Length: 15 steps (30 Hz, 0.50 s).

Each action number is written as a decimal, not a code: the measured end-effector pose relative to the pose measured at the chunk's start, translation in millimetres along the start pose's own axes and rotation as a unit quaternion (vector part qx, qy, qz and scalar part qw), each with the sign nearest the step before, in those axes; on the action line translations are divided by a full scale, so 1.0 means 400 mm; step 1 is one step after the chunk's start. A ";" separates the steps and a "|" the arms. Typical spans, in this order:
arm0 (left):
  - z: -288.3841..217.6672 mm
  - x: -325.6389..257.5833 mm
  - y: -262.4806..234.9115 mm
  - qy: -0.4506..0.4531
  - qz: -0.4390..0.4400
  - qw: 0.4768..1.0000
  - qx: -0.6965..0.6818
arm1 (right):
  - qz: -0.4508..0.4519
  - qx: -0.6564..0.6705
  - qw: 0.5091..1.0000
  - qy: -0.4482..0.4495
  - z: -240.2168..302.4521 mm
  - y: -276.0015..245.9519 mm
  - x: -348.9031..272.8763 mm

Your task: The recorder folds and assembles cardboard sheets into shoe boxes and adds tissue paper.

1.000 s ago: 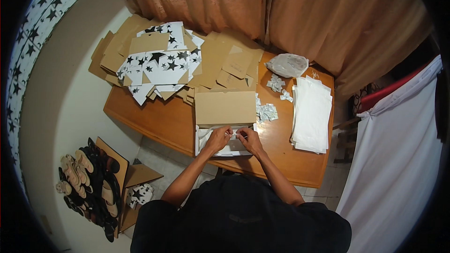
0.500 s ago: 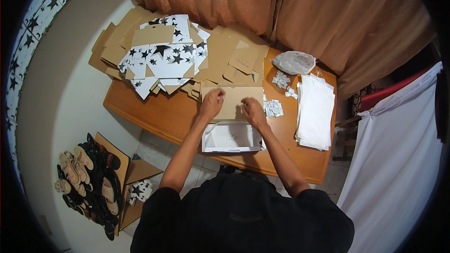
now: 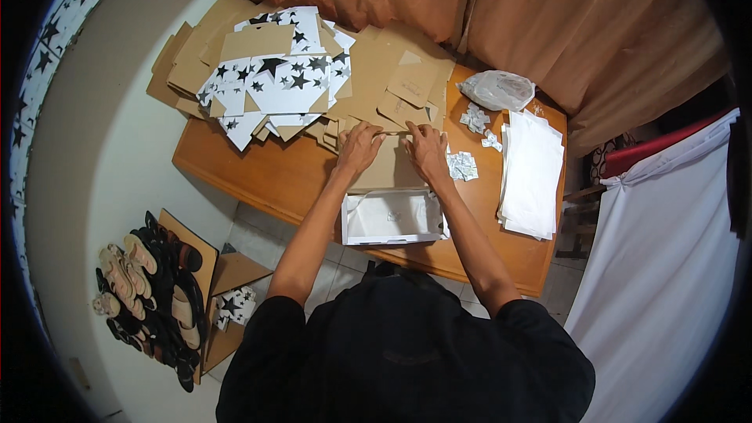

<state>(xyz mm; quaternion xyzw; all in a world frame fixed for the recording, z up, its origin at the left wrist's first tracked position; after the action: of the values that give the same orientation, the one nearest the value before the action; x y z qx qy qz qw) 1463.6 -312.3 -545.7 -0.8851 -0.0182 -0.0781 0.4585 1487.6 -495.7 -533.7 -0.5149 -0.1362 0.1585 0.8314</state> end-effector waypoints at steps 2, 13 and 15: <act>-0.035 -0.031 -0.031 0.000 0.000 1.000 -0.025 | -0.069 -0.010 0.997 -0.027 0.007 -0.028 -0.029; -0.205 -0.276 -0.130 0.092 -0.036 0.995 -0.019 | -0.164 -0.019 0.982 -0.088 0.098 -0.126 -0.299; -0.223 -0.340 -0.128 0.098 -0.041 0.994 -0.025 | -0.130 -0.024 0.988 -0.085 0.098 -0.107 -0.352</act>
<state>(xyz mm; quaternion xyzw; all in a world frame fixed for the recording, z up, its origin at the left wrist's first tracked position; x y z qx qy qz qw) 1313.1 -350.1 -474.8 -0.8828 -0.0077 -0.1841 0.4321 1349.2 -538.7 -487.1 -0.4973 -0.2761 0.0886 0.8177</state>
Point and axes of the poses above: each hand's wrist, its own x-axis towards the middle knuckle, its own y-axis out of the palm, z = x × y, the point moved 5 cm from there along x, towards the middle knuckle, and after that the axes turned 6 degrees about z, right-handed, at the moved point
